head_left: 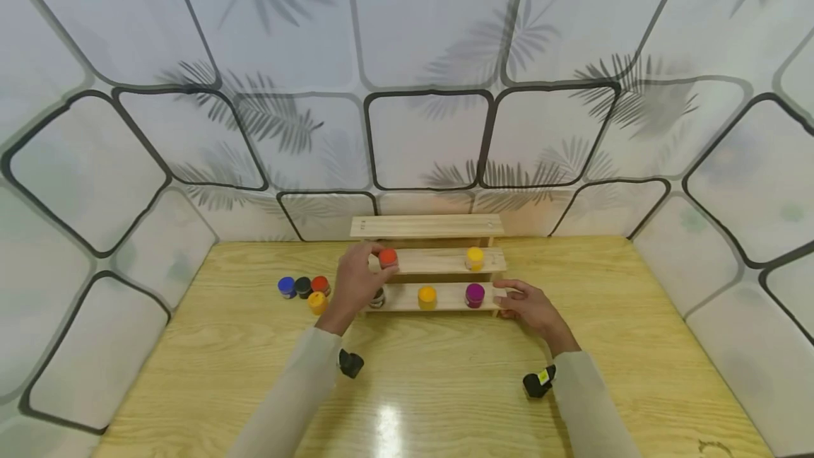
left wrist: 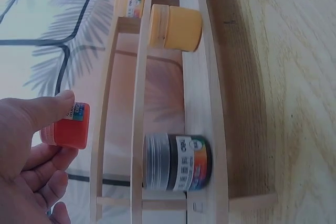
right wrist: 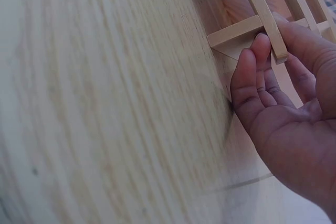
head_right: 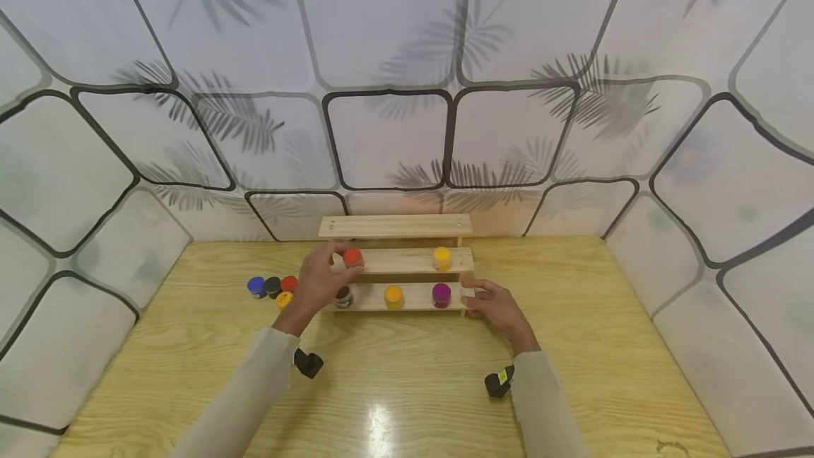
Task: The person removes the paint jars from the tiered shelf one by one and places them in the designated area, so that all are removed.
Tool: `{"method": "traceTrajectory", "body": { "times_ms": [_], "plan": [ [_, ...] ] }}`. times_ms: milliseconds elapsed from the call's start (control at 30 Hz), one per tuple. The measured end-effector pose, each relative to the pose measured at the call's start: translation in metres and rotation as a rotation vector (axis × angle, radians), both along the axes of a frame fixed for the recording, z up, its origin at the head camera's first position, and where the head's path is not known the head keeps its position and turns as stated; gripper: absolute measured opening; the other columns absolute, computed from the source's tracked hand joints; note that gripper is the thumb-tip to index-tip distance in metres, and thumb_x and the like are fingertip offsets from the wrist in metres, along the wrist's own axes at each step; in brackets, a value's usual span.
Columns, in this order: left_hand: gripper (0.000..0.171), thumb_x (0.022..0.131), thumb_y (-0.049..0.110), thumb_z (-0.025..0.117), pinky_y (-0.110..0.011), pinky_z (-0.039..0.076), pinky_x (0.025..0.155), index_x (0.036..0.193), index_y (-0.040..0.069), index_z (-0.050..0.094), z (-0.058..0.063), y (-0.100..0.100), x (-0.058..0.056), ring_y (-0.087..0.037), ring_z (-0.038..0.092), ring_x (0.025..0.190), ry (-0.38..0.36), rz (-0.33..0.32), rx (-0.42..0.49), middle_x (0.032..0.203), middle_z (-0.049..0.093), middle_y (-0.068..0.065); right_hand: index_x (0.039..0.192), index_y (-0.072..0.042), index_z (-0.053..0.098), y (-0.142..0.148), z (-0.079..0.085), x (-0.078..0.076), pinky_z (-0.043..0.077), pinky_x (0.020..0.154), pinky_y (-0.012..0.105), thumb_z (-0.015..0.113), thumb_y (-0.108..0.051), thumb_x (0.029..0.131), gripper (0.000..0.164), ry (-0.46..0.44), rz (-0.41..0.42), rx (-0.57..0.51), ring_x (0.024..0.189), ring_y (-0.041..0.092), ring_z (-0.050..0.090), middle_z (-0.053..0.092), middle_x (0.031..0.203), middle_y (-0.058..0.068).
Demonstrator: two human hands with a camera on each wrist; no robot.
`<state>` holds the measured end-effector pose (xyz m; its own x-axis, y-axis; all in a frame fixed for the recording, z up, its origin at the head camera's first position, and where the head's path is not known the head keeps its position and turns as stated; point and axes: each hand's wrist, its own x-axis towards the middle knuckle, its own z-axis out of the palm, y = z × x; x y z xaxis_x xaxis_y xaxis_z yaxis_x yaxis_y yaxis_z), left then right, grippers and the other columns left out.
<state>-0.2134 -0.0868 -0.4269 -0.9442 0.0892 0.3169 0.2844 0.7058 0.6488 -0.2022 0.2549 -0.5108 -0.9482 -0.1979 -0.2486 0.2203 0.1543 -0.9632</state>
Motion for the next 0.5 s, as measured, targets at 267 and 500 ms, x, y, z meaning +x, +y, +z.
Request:
{"method": "traceTrajectory", "body": {
  "times_ms": [267,500],
  "plan": [
    [0.036,0.079,0.029,0.077,-0.048,0.043,0.092,0.105,0.006,0.065,0.004,-0.013,0.001,-0.033,0.058,0.101,-0.014,0.002,-0.004,0.101,0.065,-0.011,0.135,0.006,0.044,0.002,0.001,0.001,0.055,0.073,0.024,0.065,-0.016,0.09,0.054,0.001,0.015,-0.002,0.076,0.007,0.062,0.062,0.078,-0.008],
    [0.04,0.079,0.028,0.077,-0.045,0.046,0.08,0.107,0.002,0.066,0.008,-0.027,0.001,-0.032,0.059,0.097,0.028,0.024,0.009,0.102,0.065,-0.014,0.136,0.005,0.044,0.001,0.002,0.001,0.055,0.073,0.023,0.065,-0.015,0.09,0.054,0.001,0.016,-0.001,0.075,0.007,0.062,0.062,0.077,-0.008]
  ]
}}
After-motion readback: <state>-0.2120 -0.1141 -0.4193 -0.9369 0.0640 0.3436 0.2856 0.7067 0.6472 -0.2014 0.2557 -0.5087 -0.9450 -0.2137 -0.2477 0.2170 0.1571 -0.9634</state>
